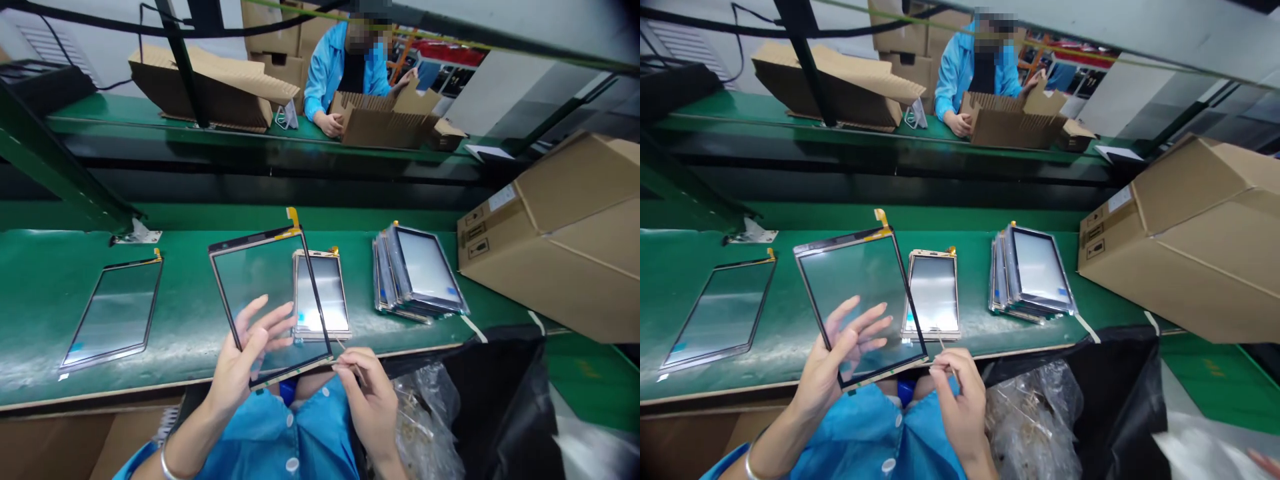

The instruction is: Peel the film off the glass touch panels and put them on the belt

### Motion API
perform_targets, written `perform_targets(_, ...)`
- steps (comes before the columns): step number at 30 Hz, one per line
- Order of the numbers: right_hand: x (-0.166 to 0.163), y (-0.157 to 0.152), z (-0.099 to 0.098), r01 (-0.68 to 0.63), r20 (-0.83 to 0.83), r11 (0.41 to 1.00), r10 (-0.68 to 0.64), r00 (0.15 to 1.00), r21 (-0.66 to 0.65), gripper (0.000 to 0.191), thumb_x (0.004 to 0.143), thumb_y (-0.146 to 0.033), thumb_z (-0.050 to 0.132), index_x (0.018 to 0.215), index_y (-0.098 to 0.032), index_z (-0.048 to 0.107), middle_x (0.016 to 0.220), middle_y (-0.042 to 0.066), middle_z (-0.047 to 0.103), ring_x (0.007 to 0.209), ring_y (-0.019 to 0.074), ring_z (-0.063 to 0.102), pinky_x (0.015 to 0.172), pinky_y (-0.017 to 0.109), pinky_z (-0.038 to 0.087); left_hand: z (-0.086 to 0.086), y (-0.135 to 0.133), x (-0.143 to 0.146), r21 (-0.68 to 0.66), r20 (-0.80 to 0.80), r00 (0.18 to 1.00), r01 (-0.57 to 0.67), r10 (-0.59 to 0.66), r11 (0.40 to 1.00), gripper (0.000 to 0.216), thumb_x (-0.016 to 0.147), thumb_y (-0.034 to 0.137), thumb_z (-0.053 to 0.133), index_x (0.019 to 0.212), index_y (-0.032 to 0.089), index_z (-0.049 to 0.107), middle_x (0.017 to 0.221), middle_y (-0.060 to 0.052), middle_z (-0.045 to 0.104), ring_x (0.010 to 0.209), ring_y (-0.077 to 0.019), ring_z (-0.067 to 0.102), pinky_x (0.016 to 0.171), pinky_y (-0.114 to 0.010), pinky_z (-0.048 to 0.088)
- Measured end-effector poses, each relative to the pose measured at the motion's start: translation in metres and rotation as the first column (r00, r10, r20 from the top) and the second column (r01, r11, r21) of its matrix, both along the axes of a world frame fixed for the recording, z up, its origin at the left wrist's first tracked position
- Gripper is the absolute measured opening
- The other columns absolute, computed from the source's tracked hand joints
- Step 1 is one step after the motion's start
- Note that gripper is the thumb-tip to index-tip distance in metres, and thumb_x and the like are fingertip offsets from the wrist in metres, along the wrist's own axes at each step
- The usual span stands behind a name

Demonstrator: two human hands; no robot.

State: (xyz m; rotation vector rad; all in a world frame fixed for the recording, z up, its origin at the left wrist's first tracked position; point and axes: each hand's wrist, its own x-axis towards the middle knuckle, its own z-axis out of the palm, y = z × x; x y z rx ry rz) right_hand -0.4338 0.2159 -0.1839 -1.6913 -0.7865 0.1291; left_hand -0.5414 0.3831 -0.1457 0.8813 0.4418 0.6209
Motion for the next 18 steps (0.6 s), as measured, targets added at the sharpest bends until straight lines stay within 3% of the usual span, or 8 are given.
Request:
perform_targets(6,0.004,0.005,0.017,-0.038,0.153,0.998,0.031,0.988,0.042,0.015,0.086,-0.008,0.055,0.09,-0.021,0.061,0.082,0.003,0.063,0.076,0.0152,0.063,0.064,0.026,0.052,0.01,-0.012,-0.005,0.021,-0.055,0.998,-0.024,0.025,0.999,0.032,0.088,0.033,0.061,0.12,0.029,0.056,0.116,-0.006,0.07,0.104,-0.0242,0.067,0.078,-0.03,0.057)
perform_targets(10,0.003,0.002,0.016,-0.056,0.232,0.997,0.042,0.972,0.055,0.019,0.085,-0.004,0.054,0.092,-0.021,0.06,0.083,0.003,0.063,0.077,0.0155,0.062,0.066,0.027,0.052,0.014,-0.018,-0.007,0.039,-0.047,0.998,-0.037,0.039,0.999,0.028,0.089,0.032,0.06,0.117,0.03,0.058,0.115,-0.005,0.071,0.104,-0.0235,0.067,0.08,-0.031,0.057)
perform_targets(18,0.008,0.005,0.022,-0.06,0.169,0.998,0.062,0.984,-0.017,0.015,0.09,-0.008,0.047,0.084,-0.021,0.053,0.077,0.001,0.056,0.072,0.0128,0.057,0.062,0.024,0.048,0.02,-0.038,-0.008,0.12,-0.009,0.995,-0.094,0.095,0.988,0.023,0.09,0.031,0.059,0.113,0.035,0.06,0.109,0.0,0.073,0.099,-0.0207,0.069,0.081,-0.031,0.056)
